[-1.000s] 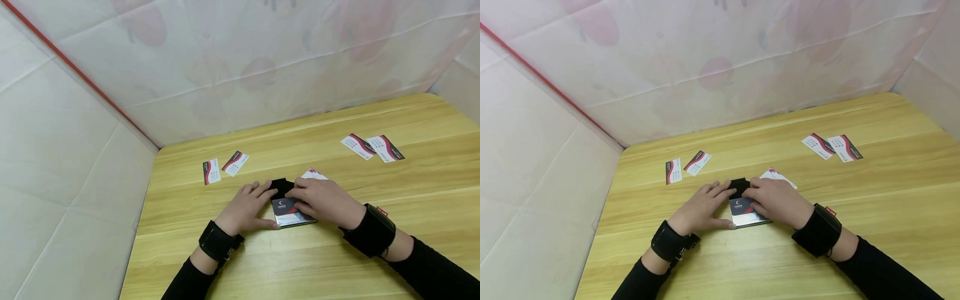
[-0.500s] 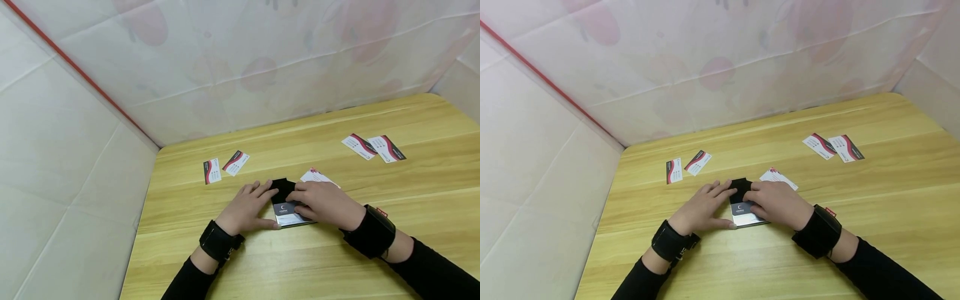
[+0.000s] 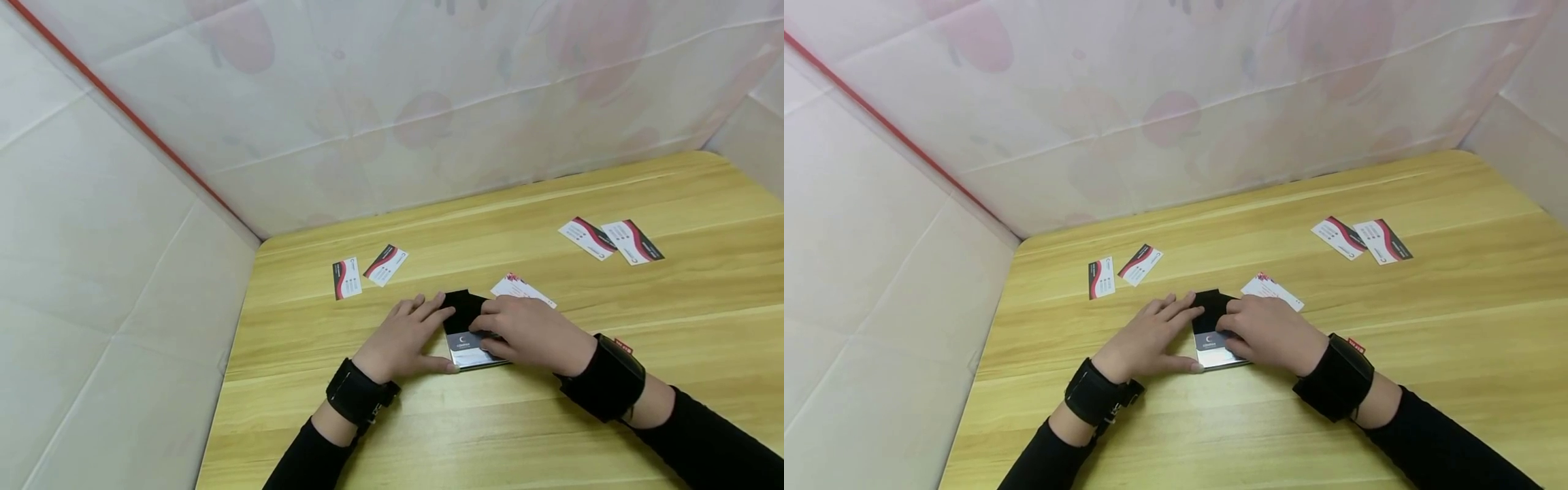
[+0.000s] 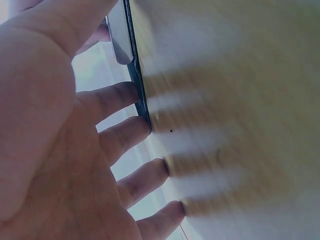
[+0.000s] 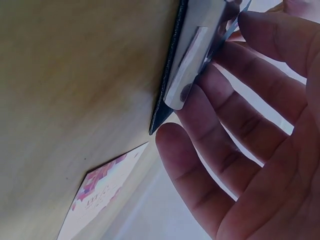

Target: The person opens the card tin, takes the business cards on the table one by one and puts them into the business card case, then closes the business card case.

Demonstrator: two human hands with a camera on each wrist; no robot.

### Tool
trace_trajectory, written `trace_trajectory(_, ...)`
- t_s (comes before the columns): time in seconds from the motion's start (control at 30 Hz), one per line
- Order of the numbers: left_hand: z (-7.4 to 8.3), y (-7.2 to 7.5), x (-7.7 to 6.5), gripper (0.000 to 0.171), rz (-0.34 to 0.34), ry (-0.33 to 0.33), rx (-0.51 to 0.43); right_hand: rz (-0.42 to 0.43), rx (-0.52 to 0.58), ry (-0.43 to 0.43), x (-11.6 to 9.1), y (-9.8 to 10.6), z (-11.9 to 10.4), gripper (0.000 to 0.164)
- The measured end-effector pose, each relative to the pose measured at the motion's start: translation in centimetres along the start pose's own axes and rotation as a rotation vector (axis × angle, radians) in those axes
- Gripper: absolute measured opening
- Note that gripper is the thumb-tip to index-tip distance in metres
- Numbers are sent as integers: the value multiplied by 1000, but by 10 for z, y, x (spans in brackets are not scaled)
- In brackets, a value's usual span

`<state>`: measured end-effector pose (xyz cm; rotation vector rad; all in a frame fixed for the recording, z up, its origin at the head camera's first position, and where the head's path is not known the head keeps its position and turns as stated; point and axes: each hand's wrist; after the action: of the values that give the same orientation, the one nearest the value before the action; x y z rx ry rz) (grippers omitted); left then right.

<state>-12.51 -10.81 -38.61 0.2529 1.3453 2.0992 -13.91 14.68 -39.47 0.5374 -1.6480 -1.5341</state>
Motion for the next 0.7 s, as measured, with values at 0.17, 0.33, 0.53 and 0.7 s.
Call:
trace_trajectory(0.17, 1, 0, 0, 93, -7, 5, 6, -2, 5, 10, 0, -2, -1, 17)
trace_trajectory(0.33, 1, 1, 0, 94, -11, 9, 4, -3, 8, 14, 0, -2, -1, 17)
trace_trajectory(0.53, -1, -1, 0, 93, -4, 5, -4, -12, 18, 13, 0, -2, -1, 18)
trace_trajectory(0.7, -1, -1, 1, 93, -5, 2, 1, -11, 16, 19, 0, -3, -1, 18)
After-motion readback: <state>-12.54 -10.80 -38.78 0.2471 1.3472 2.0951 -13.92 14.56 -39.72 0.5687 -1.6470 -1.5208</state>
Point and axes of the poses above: each hand's wrist, its own x-axis towards the middle knuckle, its own y-axis out of the back of the hand, z = x × y, and after that the axes turned 15 degrees about -x, right-handed
